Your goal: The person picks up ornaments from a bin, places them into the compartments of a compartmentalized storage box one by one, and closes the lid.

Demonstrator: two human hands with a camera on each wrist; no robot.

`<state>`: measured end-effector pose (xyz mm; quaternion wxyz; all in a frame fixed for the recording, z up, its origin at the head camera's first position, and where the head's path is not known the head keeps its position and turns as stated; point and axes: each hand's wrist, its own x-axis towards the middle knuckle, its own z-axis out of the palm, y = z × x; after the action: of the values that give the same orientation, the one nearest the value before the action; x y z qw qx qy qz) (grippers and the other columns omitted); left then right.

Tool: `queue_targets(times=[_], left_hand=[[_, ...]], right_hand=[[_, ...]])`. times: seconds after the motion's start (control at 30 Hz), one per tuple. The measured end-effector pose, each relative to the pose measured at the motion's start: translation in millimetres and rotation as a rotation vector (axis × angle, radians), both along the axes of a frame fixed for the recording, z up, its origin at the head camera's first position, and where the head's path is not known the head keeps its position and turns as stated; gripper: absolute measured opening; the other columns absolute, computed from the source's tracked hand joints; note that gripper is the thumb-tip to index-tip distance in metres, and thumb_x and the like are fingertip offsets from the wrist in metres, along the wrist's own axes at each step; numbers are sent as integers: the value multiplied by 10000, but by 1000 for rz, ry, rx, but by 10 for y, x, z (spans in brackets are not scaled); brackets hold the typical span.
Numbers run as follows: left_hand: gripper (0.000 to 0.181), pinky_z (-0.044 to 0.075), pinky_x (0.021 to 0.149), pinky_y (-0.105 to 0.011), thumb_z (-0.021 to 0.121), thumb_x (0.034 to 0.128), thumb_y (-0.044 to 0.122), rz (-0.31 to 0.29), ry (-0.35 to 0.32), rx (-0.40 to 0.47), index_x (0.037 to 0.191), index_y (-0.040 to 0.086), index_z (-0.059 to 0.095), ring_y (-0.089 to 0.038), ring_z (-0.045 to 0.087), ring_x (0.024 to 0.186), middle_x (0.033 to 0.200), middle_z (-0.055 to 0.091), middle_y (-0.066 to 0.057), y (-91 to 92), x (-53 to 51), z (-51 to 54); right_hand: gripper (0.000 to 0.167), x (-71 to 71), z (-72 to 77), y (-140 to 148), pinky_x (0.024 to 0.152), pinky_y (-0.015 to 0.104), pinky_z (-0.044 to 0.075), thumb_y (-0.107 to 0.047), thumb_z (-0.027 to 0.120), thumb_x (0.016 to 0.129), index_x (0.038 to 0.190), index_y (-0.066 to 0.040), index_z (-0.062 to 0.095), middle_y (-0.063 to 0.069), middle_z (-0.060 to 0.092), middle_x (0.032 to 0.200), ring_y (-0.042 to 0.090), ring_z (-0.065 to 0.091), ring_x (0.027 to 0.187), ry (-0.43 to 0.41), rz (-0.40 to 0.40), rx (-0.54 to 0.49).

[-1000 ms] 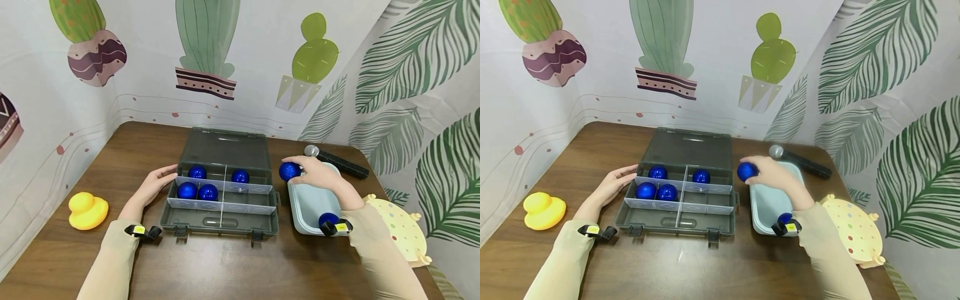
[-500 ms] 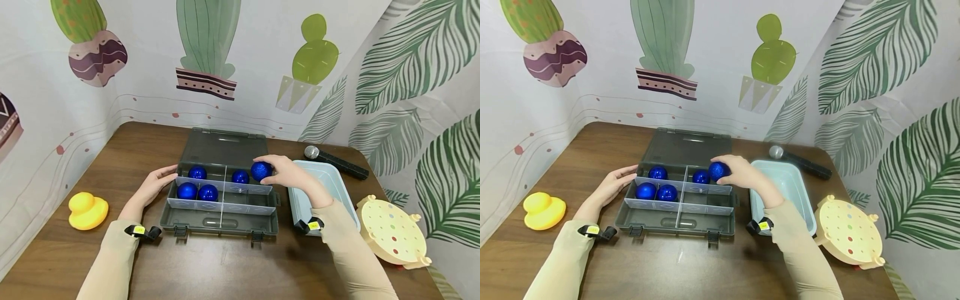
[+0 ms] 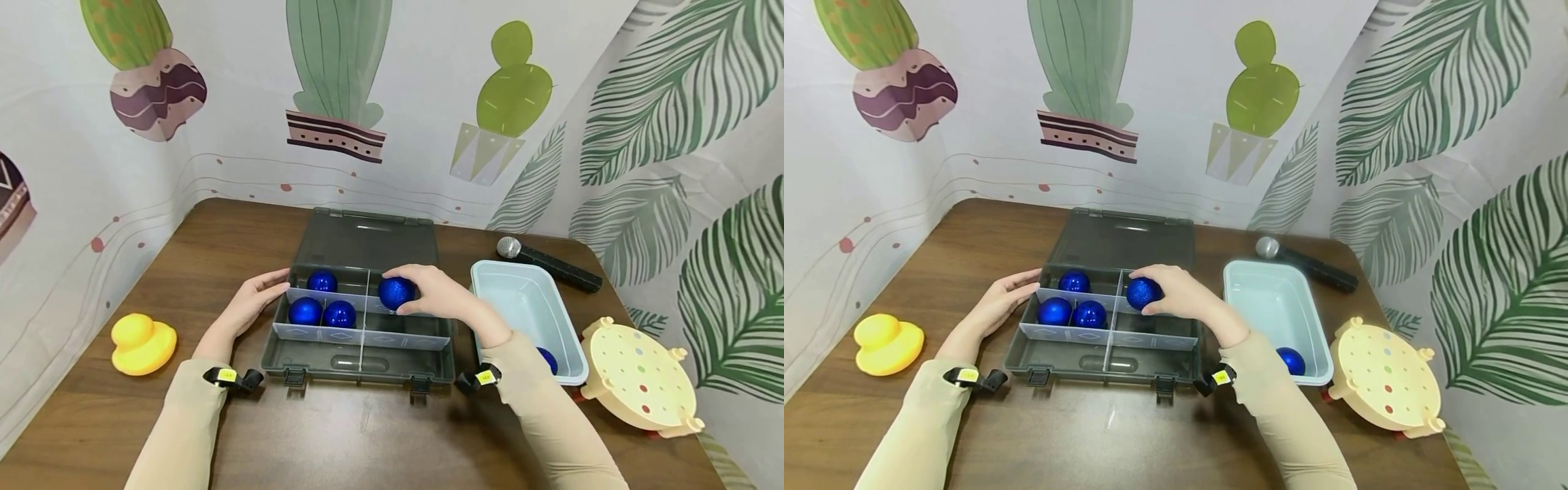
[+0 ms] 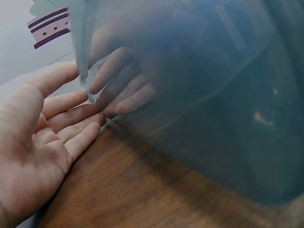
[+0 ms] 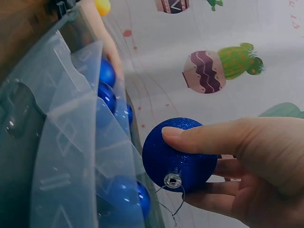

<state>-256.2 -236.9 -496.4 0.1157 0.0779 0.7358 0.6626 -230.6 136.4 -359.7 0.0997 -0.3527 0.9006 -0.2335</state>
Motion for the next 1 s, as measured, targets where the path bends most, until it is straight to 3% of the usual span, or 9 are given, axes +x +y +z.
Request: queue_targets(times=[0.53, 1.0], left_hand=[[598, 414, 965, -78, 568, 1003, 218, 2, 5, 6, 1484, -55, 342, 91, 495, 1137, 1540, 338, -240, -3, -2, 2], [609, 408, 1000, -103, 574, 999, 235, 3, -7, -15, 1493, -35, 341, -50, 446, 1286, 1560, 331, -196, -9, -2, 3]], right_hand=[[588, 93, -139, -190, 1011, 449, 496, -150, 788, 830, 1364, -80, 552, 124, 559, 1396, 316, 517, 1282, -8, 29, 6], [593, 123, -259, -202, 987, 478, 509, -121, 804, 805, 1343, -72, 559, 148, 556, 1387, 343, 520, 1268, 3, 34, 15]])
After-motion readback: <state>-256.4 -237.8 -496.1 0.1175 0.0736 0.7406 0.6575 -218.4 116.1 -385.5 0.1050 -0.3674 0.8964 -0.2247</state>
